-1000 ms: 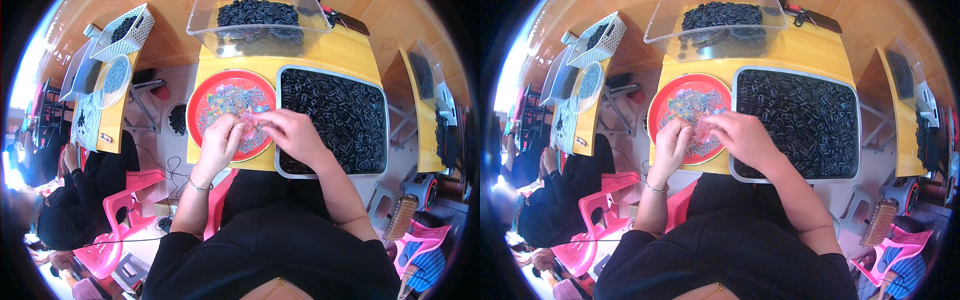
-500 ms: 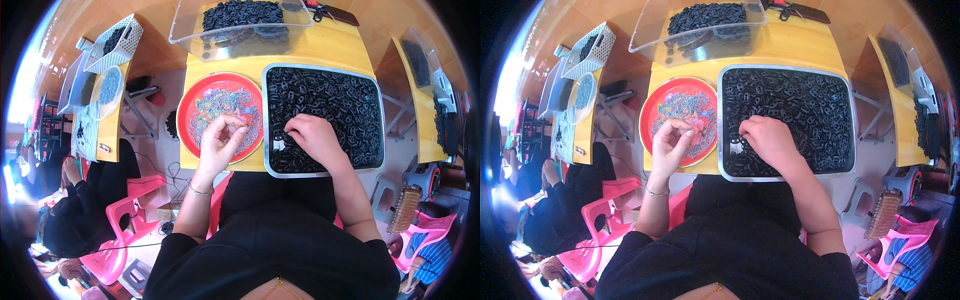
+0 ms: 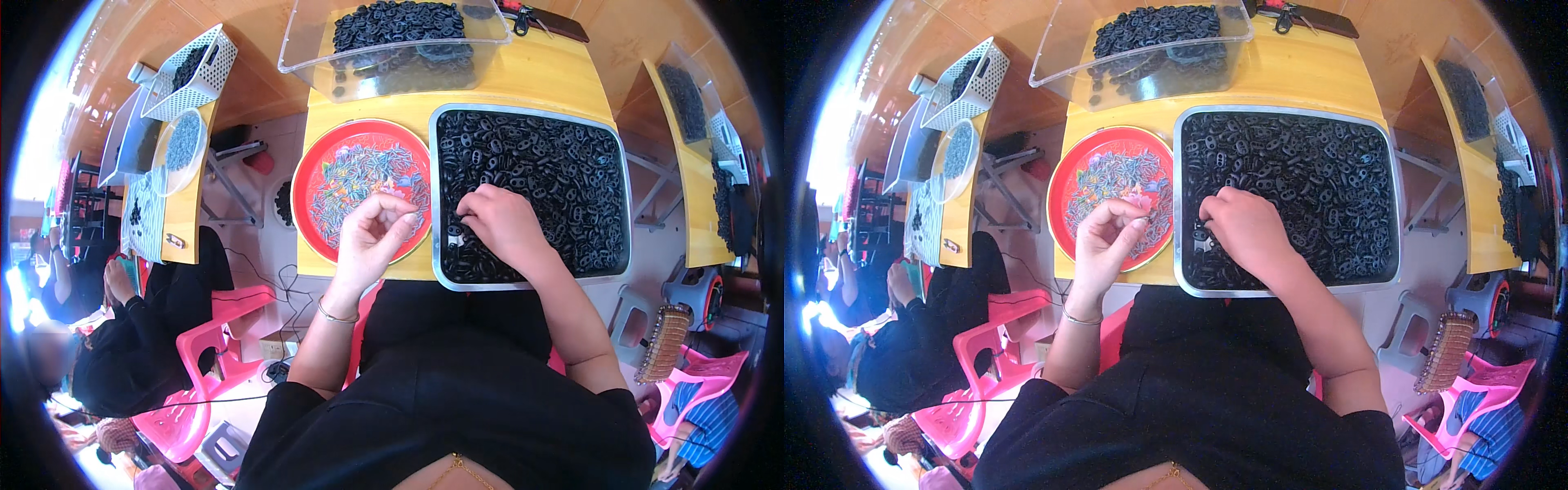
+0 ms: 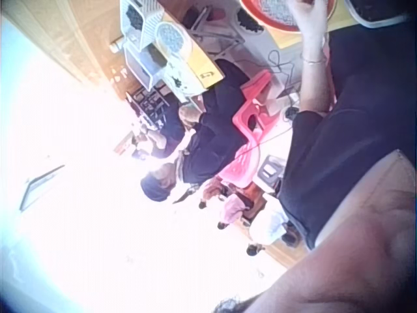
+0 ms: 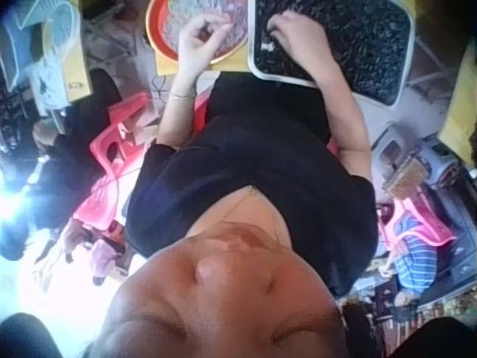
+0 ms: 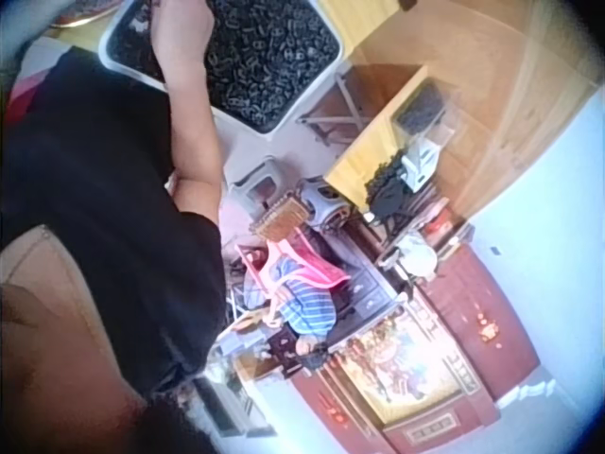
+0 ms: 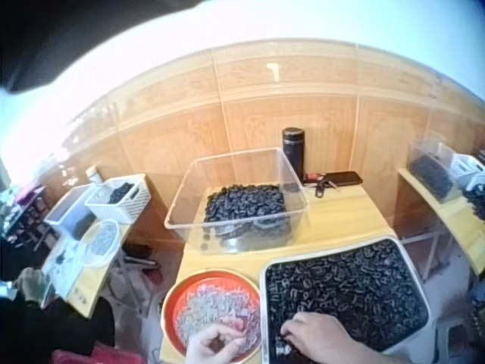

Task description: The person sits at a yellow table and repeatedly picks small black plastic components from a large tray and colorful pins from a red plate. They insert the pins into the plastic components by hand and place the assembled units into a clear plastic container.

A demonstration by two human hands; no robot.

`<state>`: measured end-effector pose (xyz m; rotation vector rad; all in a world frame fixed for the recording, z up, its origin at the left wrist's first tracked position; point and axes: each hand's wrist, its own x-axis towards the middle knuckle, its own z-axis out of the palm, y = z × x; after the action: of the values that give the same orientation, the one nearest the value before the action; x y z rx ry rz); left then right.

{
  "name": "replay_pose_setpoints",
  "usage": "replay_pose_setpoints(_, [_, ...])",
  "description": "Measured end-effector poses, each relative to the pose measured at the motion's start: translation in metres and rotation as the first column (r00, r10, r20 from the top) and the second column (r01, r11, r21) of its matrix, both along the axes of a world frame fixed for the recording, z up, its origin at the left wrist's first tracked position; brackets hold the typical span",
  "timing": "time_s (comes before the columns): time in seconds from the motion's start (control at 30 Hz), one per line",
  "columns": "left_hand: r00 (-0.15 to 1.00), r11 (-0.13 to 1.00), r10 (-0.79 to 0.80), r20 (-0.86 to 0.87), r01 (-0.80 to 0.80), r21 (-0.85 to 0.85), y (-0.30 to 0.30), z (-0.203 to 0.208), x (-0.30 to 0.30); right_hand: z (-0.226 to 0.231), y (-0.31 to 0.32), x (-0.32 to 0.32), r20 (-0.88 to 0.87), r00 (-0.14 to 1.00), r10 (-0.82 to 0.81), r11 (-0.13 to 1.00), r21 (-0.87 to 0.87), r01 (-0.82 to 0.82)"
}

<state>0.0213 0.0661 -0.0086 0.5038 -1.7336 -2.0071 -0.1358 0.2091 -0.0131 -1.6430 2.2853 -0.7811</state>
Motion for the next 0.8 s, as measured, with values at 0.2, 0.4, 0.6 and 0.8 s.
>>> replay_pose_setpoints(0.2, [0.992, 0.993, -0.121, -0.022, 0.121, 0.012, 0.011, -0.005, -0.008, 0.025, 0.010, 0.014, 0.547, 0.837, -0.033, 0.943, -0.260, 0.207])
replay_pose_setpoints(0.4, [0.980, 0.973, -0.188, -0.064, 0.195, 0.126, 0.023, 0.004, -0.015, 0.031, 0.012, 0.024, 0.611, 0.792, -0.002, 0.885, -0.369, 0.286])
replay_pose_setpoints(0.6, [0.977, 0.967, -0.197, -0.082, 0.207, 0.149, 0.025, 0.006, -0.015, 0.028, 0.014, 0.026, 0.670, 0.741, 0.032, 0.868, -0.387, 0.312])
replay_pose_setpoints(0.8, [0.978, 0.968, -0.194, -0.078, 0.204, 0.146, 0.024, 0.005, -0.014, 0.027, 0.015, 0.027, 0.647, 0.762, 0.030, 0.866, -0.398, 0.304])
